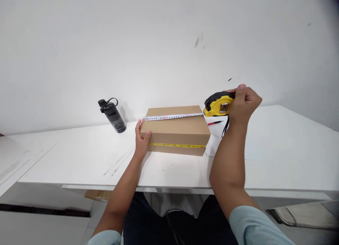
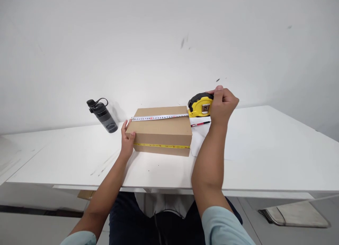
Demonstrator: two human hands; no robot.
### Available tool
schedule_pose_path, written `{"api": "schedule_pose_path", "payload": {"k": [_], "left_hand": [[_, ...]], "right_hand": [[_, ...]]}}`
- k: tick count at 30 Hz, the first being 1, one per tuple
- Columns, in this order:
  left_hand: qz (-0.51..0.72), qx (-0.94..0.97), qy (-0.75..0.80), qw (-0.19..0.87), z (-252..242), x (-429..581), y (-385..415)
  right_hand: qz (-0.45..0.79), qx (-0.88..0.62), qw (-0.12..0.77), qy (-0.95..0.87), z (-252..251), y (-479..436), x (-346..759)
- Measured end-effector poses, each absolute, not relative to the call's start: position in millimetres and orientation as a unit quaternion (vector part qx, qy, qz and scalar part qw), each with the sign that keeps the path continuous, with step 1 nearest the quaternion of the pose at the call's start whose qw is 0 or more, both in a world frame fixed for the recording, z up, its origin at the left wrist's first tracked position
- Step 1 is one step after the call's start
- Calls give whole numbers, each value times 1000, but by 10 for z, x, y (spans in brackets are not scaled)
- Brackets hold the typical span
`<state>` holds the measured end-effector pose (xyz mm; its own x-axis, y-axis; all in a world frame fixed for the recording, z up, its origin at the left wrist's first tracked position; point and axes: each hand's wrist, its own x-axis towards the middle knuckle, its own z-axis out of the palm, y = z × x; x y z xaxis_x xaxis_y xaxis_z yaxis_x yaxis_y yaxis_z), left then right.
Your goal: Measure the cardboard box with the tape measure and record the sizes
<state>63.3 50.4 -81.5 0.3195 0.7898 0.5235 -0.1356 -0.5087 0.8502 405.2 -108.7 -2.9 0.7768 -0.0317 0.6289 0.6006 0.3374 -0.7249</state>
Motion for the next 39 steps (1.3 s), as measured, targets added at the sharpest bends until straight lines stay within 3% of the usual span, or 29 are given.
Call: {"api": "schedule_pose_path", "payload": {"k": [39], "left_hand": [[517,715,259,393,-787,631,451]], "right_hand": [[-207,-562,761,-251,-21,-1156,4020]]}}
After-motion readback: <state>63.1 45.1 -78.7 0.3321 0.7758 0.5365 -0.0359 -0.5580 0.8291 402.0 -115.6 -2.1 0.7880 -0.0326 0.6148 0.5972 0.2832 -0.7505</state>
